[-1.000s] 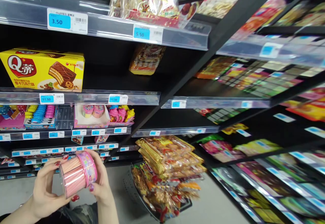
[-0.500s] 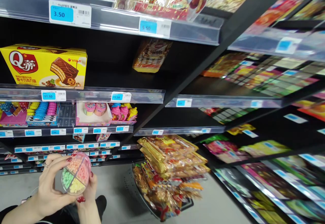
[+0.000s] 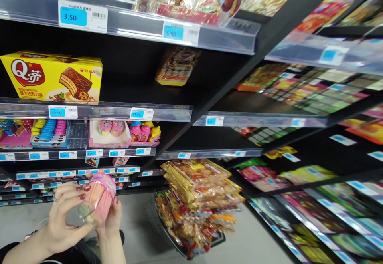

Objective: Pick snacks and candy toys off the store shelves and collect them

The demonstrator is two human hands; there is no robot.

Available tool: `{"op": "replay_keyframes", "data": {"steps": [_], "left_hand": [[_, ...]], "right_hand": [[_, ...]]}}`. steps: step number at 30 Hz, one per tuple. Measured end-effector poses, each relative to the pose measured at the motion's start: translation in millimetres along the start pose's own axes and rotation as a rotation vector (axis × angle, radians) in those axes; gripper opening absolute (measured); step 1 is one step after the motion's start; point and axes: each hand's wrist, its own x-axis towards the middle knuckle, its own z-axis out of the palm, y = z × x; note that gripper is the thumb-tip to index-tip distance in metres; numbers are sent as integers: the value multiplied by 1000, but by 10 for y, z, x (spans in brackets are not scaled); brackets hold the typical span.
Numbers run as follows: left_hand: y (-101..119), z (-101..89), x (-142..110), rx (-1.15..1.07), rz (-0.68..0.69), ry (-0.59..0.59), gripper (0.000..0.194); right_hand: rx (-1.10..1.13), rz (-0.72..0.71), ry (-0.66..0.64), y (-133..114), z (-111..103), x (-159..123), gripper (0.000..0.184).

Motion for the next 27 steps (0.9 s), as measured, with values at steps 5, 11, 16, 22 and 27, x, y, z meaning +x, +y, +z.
{"op": "replay_keyframes", "data": {"steps": [5, 11, 16, 22, 27], "left_hand": [[-25, 26, -70, 9, 138, 6, 51], [-81, 16, -97, -29, 36, -20, 64], [-183, 13, 7, -168, -86, -287, 85], [-203, 24, 156, -259, -24, -349, 80], [-176, 2, 225, -260, 58, -267, 80]], "right_hand": [[72, -3, -123, -231, -67, 59, 83], [106, 14, -171, -406, -51, 34, 80], [84, 46, -227, -366, -47, 6, 77], [8, -3, -218, -242, -129, 5, 77], [-13, -60, -177, -236, -203, -71, 65]]}}
